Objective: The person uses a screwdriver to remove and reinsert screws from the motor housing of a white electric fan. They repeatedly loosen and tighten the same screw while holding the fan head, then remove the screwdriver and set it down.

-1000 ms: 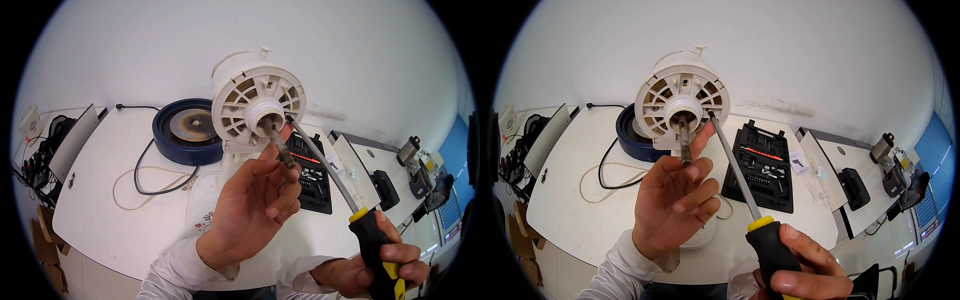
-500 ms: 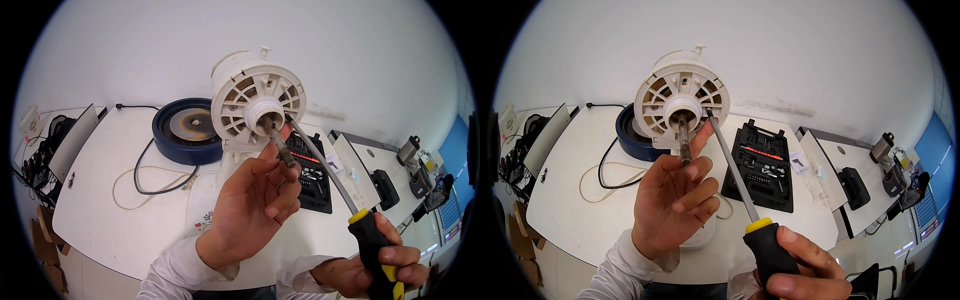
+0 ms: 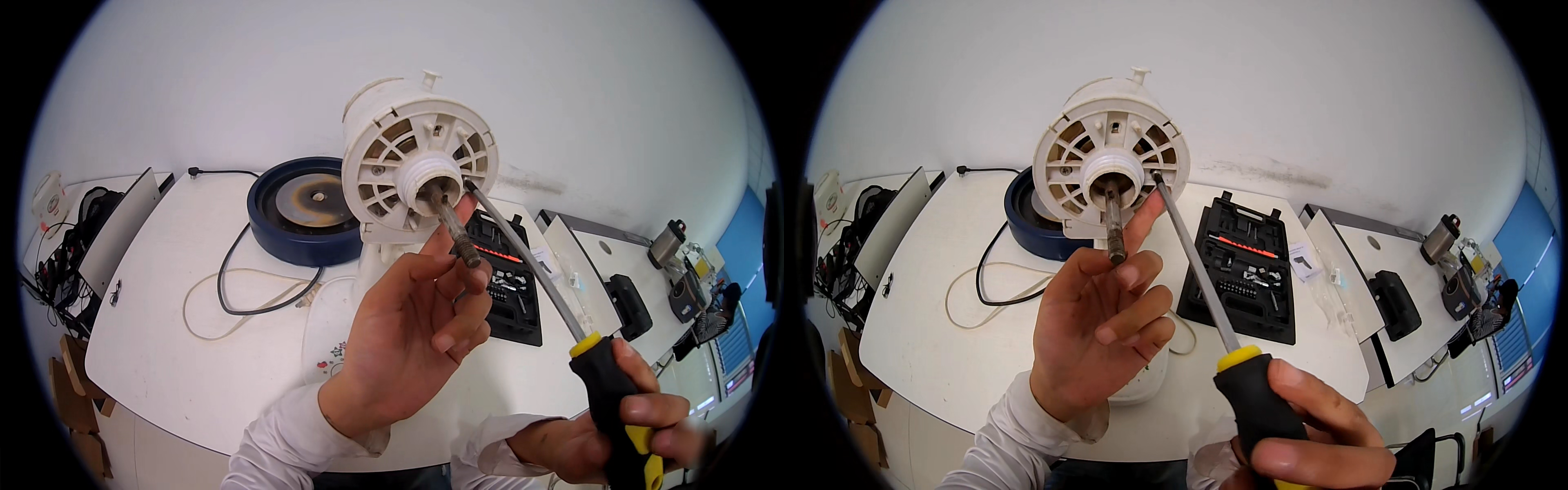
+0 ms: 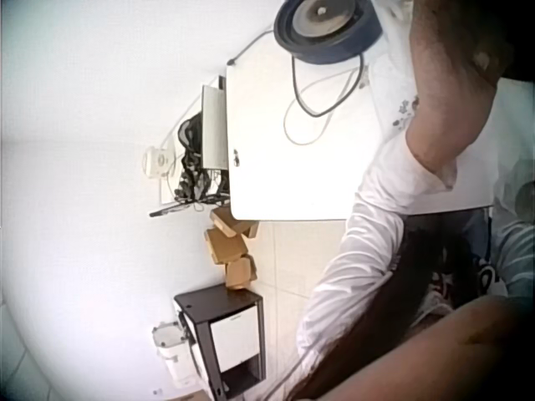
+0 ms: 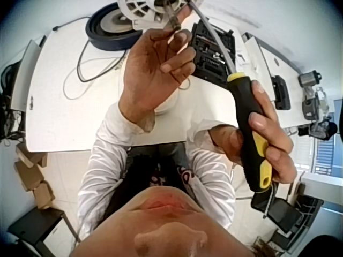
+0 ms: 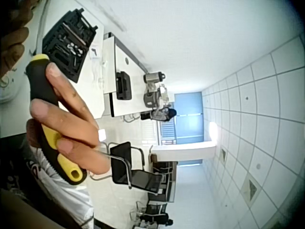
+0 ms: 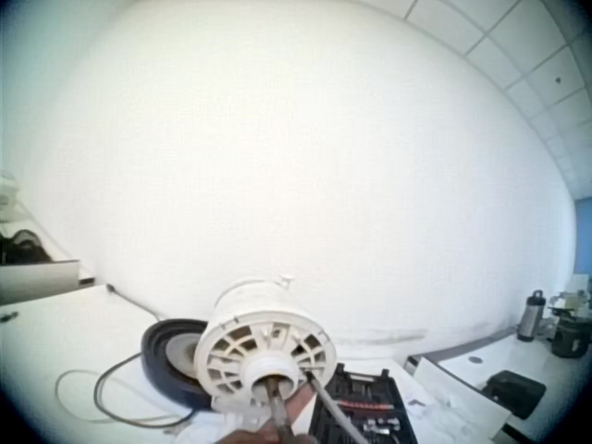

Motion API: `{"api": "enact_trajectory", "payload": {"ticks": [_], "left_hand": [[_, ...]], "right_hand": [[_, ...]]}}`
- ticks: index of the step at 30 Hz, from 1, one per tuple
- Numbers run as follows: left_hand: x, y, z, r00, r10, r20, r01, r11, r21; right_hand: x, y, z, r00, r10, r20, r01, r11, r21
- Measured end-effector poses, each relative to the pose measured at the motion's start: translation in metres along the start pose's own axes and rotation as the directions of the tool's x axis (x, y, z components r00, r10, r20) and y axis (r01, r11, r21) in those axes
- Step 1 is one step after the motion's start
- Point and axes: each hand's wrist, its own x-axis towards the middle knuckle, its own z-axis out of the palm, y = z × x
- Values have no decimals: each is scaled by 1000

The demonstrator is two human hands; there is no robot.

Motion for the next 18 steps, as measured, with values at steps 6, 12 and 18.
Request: {"api": "enact_trajectory", "payload": {"ticks": [6, 12, 18], "left_hand": [[0, -1, 1, 1000, -7, -19, 7, 1000, 8], [0, 0, -1, 999, -8, -32, 9, 1000, 7], [2, -2, 3, 998, -31, -48, 30, 999, -21]], "right_hand": [[5, 7, -3, 980, -189, 67, 171, 962, 212], [2, 5, -9, 994, -112, 5, 111, 989, 98], [9, -13, -30, 958, 272, 89, -278, 958, 69]]}}
